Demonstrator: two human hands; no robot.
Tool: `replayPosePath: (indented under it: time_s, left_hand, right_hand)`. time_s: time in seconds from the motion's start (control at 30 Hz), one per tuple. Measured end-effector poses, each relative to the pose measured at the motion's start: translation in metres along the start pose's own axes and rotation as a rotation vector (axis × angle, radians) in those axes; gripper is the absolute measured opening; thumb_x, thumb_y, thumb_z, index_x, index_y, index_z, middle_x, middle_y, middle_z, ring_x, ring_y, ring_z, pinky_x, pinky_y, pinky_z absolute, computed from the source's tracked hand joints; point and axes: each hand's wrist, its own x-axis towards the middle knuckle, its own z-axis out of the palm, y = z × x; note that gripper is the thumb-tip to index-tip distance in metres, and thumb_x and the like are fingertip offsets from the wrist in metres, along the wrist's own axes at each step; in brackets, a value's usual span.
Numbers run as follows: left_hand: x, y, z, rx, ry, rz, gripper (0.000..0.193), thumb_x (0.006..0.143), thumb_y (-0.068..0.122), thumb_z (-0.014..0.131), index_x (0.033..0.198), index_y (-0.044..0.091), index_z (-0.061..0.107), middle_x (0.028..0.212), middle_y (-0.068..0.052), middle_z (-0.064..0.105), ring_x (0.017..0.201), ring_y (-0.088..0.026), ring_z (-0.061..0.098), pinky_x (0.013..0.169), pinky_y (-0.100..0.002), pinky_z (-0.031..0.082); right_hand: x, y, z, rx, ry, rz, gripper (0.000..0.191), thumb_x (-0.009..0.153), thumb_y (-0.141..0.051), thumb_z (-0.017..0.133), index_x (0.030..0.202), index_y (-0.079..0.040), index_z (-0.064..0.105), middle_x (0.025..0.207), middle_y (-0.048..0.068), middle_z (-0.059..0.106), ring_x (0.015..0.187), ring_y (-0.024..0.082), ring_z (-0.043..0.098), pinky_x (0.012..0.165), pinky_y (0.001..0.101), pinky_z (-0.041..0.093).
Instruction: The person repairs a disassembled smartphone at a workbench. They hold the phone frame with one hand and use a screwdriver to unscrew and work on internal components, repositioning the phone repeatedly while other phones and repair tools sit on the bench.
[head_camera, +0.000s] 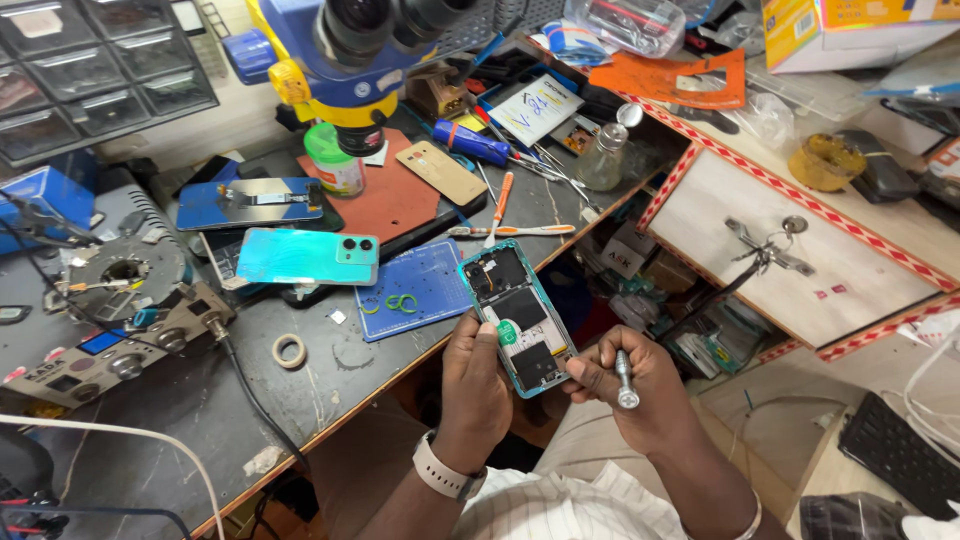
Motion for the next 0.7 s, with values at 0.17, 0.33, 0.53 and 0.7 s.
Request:
replayPosePath:
  time_s: [0.17,0.33,0.53,0.7]
  left_hand:
    - [0.0,0.007,0.007,0.168,-0.016,0.03,0.033,0.108,0.011,0.041,0.134,-0.003,0.054,0.117,-0.009,0.068,0.103,-0.013,0.066,0.094,-0.032,0.055]
    - [-0.008,0.012,0.021,0.462,-0.097,0.02,0.037,0.106,0.012,0.038,0.137,-0.002,0.054,0.115,-0.006,0.068,0.1,-0.009,0.064,0.091,-0.027,0.053]
    - [-0.011,0.014,0.025,0.581,-0.137,-0.001,0.036,0.109,0.015,0.041,0.133,-0.004,0.059,0.109,-0.007,0.07,0.095,-0.008,0.064,0.085,-0.025,0.054]
    - [-0.012,0.013,0.024,0.528,-0.157,-0.083,0.037,0.107,0.015,0.042,0.135,-0.004,0.057,0.109,-0.005,0.07,0.093,-0.006,0.063,0.083,-0.024,0.054]
  right_hand:
    - [0.01,-0.01,-0.002,-0.015,0.02,0.015,0.024,0.087,-0.006,0.074,0.084,-0.006,0.05,0.087,0.015,0.074,0.07,0.019,0.07,0.062,0.0319,0.06]
    - [0.047,-0.032,-0.004,-0.162,0.062,-0.211,0.021,0.09,-0.007,0.071,0.086,-0.009,0.051,0.09,0.006,0.072,0.081,0.01,0.068,0.07,0.0262,0.058]
    - [0.059,-0.034,0.005,0.007,-0.019,-0.286,0.028,0.089,-0.001,0.078,0.087,-0.009,0.05,0.084,0.005,0.069,0.077,0.008,0.061,0.071,0.0227,0.051]
    - [0.064,-0.04,-0.006,-0.063,0.063,-0.172,0.026,0.086,-0.003,0.075,0.081,-0.011,0.051,0.083,0.003,0.07,0.077,0.006,0.064,0.07,0.0214,0.054]
